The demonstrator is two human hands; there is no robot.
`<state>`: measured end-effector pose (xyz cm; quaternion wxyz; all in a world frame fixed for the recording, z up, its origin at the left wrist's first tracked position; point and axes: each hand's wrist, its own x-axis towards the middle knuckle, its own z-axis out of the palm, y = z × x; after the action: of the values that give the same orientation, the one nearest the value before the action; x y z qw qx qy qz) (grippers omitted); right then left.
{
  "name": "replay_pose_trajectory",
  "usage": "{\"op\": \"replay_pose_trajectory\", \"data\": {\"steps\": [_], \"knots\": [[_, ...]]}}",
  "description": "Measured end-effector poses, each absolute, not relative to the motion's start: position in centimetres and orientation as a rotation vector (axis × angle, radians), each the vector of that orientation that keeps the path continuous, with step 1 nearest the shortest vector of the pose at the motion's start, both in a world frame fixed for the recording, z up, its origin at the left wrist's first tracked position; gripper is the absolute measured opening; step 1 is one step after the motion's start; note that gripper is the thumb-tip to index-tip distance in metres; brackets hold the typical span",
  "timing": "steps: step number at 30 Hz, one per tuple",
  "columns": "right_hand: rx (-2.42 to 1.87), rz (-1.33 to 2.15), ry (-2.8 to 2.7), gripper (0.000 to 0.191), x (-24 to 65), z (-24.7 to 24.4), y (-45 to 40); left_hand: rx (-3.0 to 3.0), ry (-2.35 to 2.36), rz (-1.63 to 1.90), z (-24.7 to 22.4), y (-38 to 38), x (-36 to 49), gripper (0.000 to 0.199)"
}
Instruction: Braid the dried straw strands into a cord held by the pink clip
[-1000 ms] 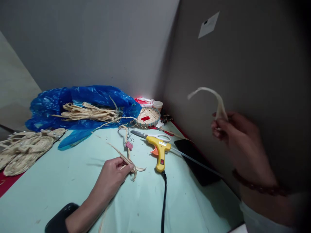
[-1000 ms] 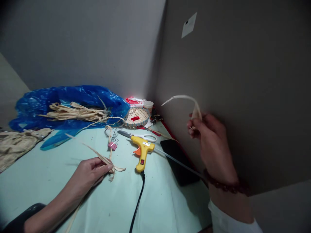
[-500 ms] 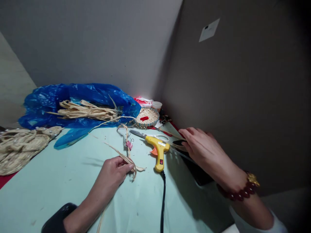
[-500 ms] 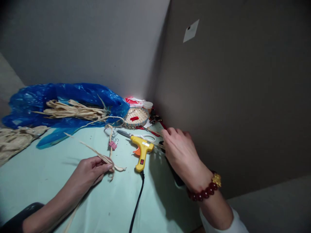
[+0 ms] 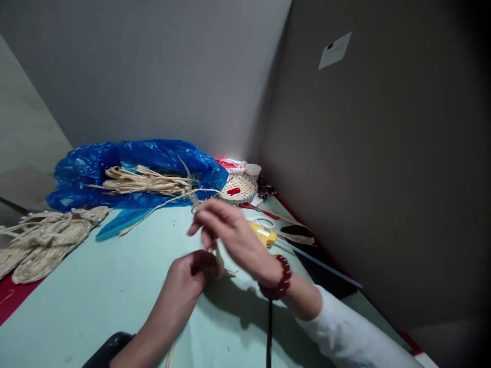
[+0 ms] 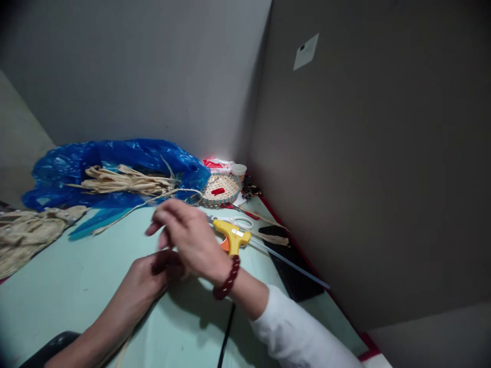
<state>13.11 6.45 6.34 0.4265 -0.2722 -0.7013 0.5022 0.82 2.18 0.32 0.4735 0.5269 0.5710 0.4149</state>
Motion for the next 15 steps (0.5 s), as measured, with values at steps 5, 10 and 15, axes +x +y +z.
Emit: {"op": "replay_pose_trajectory", "data": {"steps": [5, 10, 15], "knots": [[-0.823, 1.348, -1.444, 0.018, 18.2, 7.6, 6.1, 1.13, 1.313, 1.021, -0.3, 2.1, 0.8, 0.025], [-1.157, 1.279, -1.753, 0.013, 18.6, 3.4, 4.8, 1.025, 1.254, 1.037, -0.4, 2.2, 0.8, 0.052], [-1.319, 0.838, -2.095, 0.015, 17.3, 2.4, 3.4, 0.918, 1.299, 1.108, -0.1, 1.9, 1.1, 0.044]]}}
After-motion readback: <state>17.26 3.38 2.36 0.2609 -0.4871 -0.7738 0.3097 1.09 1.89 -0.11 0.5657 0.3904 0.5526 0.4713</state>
